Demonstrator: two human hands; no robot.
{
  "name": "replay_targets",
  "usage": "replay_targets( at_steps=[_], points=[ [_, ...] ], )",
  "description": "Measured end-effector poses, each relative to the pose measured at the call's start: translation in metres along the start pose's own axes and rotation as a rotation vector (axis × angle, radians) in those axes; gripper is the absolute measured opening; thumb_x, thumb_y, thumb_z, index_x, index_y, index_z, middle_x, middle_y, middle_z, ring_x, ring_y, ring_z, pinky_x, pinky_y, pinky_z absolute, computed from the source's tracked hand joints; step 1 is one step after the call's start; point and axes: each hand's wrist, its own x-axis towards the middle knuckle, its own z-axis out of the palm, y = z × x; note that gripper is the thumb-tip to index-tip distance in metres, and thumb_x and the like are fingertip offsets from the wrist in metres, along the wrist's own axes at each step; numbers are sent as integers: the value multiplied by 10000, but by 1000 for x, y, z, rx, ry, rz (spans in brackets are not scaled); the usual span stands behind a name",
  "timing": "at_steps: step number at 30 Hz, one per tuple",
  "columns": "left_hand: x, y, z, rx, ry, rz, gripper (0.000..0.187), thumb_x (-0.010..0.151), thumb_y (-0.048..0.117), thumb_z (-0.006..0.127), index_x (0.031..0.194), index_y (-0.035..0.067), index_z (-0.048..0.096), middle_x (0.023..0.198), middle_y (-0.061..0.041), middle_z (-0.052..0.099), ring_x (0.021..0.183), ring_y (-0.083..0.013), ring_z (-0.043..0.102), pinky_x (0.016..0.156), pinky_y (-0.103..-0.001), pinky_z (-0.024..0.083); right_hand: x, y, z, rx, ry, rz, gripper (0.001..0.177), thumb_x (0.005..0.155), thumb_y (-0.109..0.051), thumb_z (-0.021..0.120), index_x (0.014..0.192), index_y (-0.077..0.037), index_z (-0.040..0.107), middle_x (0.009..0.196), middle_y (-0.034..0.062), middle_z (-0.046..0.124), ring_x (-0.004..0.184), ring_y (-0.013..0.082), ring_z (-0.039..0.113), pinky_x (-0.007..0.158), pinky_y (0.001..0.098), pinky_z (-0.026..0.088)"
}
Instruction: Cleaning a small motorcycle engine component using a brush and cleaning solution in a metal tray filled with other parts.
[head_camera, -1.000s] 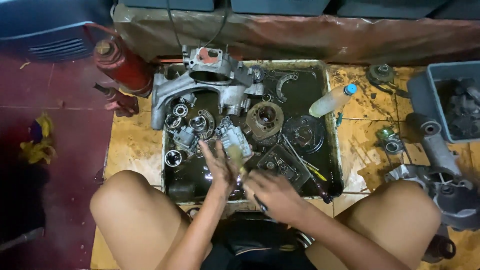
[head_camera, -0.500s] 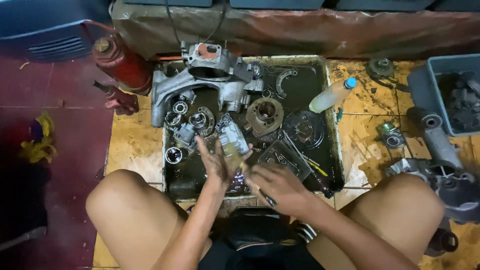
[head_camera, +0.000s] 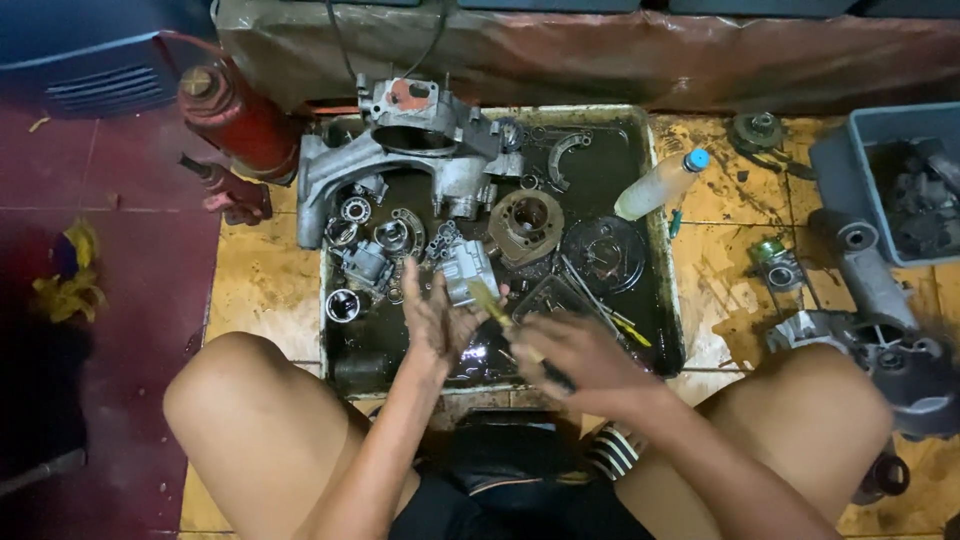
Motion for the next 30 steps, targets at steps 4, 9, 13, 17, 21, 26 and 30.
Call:
replay_targets(
  at_steps=[4, 9, 13, 17, 21, 26, 30],
  points=[
    [15, -4, -12, 28, -59, -5, 722, 893, 571, 523, 1405, 85, 376, 1178, -231, 598, 1021, -375, 667, 1018, -530, 536, -14, 23, -6, 249, 160, 117, 201, 928, -258, 644, 977, -79, 721, 743, 127, 690, 640, 351, 711, 614, 472, 585],
    [5, -3, -2, 4, -208, -48, 626, 883, 296, 594, 1397, 23, 365, 1287, -343, 545, 1193, -503, 585, 1092, -597, 446, 2, 7, -19, 144, 520, 215, 132, 985, -97, 635, 991, -56, 760, 694, 130, 707, 600, 320, 710, 638, 348, 581],
    [2, -2, 0, 91, -301, -20, 636, 916, 195, 579, 1462, 18, 305, 1346, -361, 494, 1237, -514, 550, 1122, -601, 413, 1, 10, -18, 149, 569, 235, 101, 991, -87, 662, 985, -10, 727, 705, 142, 718, 631, 309, 735, 632, 374, 598],
    [-13, -1, 11, 286, -326, 29, 571, 991, 114, 543, 1472, -21, 265, 1390, -387, 469, 1235, -498, 568, 1113, -564, 437, -6, 15, -9, 268, 641, 431, 207, 1050, -144, 590, 1055, 31, 700, 791, 178, 740, 753, 259, 763, 679, 371, 608],
    [-29, 0, 23, 411, -442, 109, 506, 1007, 106, 509, 1431, -60, 287, 1303, -379, 523, 1154, -487, 624, 1055, -538, 516, 5, 9, 6, 506, 732, 639, 256, 1074, -163, 527, 1122, 19, 701, 937, 232, 741, 890, 288, 764, 734, 387, 645],
    [-43, 1, 31, 524, -544, 160, 464, 1021, 125, 492, 1397, -59, 292, 1254, -354, 544, 1083, -436, 671, 999, -513, 569, 9, 6, 22, 612, 717, 740, 224, 1042, -119, 532, 1071, 41, 686, 961, 206, 686, 917, 303, 712, 727, 450, 637],
    [-53, -3, 36, 588, -569, 219, 468, 1020, 147, 493, 1389, -58, 290, 1175, -280, 543, 1002, -360, 691, 942, -502, 607, -1, 22, 31, 435, 678, 664, 146, 955, -51, 723, 1054, 33, 655, 906, 182, 659, 863, 233, 683, 696, 404, 593]
  ],
)
